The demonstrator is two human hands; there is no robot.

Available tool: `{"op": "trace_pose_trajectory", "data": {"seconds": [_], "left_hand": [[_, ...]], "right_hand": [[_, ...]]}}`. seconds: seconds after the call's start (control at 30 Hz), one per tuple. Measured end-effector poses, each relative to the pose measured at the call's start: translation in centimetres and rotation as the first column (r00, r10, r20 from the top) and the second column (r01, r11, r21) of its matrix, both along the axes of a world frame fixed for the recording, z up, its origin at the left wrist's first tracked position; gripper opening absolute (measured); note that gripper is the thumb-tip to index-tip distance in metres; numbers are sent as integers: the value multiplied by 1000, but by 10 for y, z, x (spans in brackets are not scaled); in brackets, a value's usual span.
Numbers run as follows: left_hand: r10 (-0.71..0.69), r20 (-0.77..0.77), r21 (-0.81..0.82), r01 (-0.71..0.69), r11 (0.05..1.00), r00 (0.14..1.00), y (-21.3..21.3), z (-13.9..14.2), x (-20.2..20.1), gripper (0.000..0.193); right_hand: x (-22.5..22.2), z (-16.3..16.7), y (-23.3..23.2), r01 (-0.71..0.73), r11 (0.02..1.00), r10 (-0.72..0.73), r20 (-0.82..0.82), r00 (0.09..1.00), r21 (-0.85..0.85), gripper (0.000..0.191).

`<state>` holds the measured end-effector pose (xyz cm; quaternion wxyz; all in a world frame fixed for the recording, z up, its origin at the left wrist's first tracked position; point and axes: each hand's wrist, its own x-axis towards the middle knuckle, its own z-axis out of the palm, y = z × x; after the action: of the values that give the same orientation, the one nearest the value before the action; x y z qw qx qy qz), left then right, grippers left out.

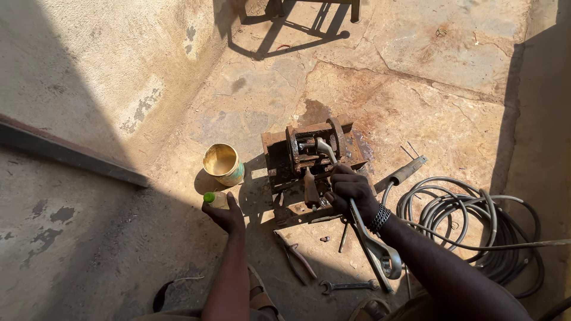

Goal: The person uses a large wrench to turn a component on a small piece of machinery while repeatedly pouring liquid from a plastic bottle onto the mechanism. The person alternates between turning the wrench and applying the liquid.

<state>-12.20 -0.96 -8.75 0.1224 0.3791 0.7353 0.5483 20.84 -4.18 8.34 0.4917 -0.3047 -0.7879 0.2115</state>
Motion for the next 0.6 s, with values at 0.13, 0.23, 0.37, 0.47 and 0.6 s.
{"op": "trace_pose_trajectory", "data": {"seconds": [0.13, 0.23, 0.37, 0.47, 0.6], "left_hand": [[-348, -199, 129, 376, 917, 916, 23, 70, 8, 80], [-635, -390, -98, 655, 749, 667, 47, 157, 9, 73], [-672, -720, -419, 663, 620, 174, 55, 269, 30, 59], [-502, -852, -487, 582, 651, -152, 60, 322, 70, 41], [-478, -710, -681, 329, 654, -517, 64, 347, 128, 9]], "right_hand": [[-1, 0, -6, 30, 999, -30, 25, 999, 20, 32], [4, 2, -12, 56, 997, -54, 56, 997, -43, 29], [9, 8, -16, 30, 998, -24, 92, 995, -60, 25], [11, 14, -17, -4, 997, 9, 72, 997, -72, 19], [17, 18, -19, -27, 994, 35, 79, 996, -102, 17]]}}
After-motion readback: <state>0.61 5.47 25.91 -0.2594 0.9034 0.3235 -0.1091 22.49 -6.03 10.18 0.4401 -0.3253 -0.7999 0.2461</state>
